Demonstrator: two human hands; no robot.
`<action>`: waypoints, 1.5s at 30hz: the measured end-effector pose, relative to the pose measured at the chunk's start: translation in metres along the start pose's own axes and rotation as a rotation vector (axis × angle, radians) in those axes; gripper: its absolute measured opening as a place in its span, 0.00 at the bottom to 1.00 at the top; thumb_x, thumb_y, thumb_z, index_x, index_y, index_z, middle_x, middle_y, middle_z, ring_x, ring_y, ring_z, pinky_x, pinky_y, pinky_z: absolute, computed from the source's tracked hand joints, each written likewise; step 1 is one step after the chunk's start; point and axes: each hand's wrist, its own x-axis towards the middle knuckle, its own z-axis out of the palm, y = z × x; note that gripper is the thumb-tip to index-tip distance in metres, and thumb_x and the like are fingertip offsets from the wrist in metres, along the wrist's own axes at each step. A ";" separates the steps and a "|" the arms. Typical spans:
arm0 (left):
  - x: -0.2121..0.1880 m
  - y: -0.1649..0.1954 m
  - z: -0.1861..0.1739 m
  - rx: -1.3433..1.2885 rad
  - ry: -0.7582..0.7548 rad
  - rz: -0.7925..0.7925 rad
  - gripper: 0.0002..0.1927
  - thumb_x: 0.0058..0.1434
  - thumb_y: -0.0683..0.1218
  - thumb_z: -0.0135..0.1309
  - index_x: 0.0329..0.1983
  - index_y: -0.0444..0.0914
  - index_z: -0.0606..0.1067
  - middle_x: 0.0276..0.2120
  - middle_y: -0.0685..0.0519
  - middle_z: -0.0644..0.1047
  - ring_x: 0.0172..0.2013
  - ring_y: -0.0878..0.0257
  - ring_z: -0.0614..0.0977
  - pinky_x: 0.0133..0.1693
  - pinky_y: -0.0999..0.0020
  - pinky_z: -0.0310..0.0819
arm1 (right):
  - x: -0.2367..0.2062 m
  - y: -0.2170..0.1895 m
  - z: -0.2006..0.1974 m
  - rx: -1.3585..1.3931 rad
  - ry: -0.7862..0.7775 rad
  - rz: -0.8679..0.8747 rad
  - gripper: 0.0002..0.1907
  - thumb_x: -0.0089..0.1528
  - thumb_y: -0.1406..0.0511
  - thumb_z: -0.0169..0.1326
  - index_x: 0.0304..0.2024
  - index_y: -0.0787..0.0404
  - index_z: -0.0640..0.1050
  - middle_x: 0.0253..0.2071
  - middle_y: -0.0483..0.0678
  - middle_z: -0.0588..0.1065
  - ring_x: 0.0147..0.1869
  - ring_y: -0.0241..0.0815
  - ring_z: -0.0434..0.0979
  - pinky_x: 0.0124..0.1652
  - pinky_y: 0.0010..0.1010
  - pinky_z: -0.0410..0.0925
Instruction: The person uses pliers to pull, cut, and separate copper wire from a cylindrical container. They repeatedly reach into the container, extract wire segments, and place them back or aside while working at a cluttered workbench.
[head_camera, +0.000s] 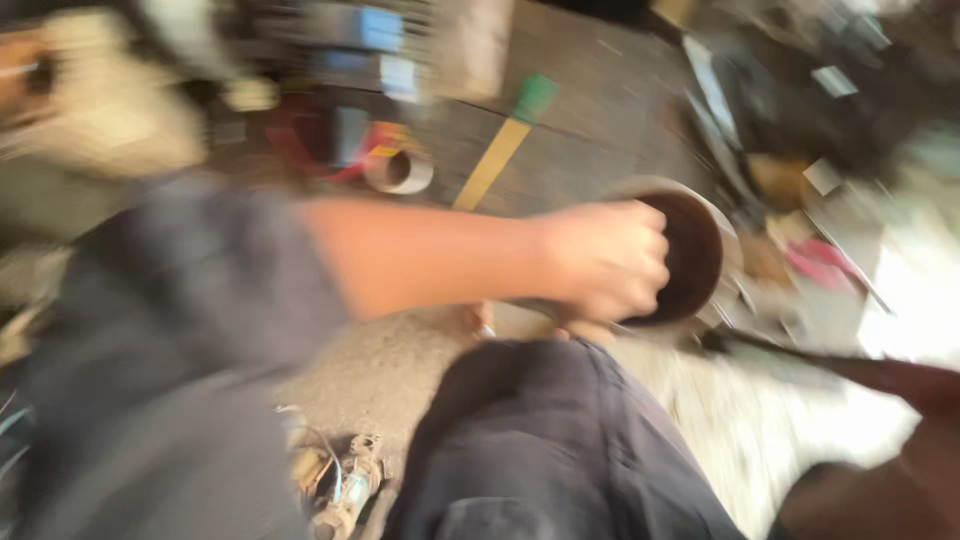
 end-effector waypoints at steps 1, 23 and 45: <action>-0.004 0.000 -0.001 -0.099 -0.203 -0.024 0.15 0.46 0.63 0.60 0.23 0.49 0.81 0.29 0.57 0.80 0.37 0.54 0.80 0.40 0.56 0.69 | -0.003 -0.002 -0.005 0.026 0.009 0.000 0.24 0.55 0.67 0.59 0.49 0.58 0.62 0.51 0.53 0.67 0.35 0.42 0.67 0.32 0.35 0.64; -0.030 0.001 0.007 -0.578 0.698 -0.487 0.14 0.73 0.55 0.58 0.52 0.43 0.74 0.39 0.59 0.80 0.42 0.64 0.80 0.55 0.55 0.68 | 0.011 0.003 0.100 0.043 -0.268 0.032 0.25 0.50 0.84 0.57 0.29 0.59 0.57 0.45 0.49 0.61 0.22 0.34 0.57 0.22 0.28 0.55; -0.067 -0.009 0.010 -0.458 0.665 -0.667 0.19 0.60 0.55 0.73 0.45 0.44 0.77 0.59 0.49 0.67 0.63 0.48 0.66 0.64 0.49 0.59 | 0.015 0.021 0.122 -0.164 -0.440 -0.169 0.17 0.65 0.77 0.44 0.52 0.52 0.64 0.36 0.49 0.62 0.26 0.35 0.58 0.23 0.27 0.63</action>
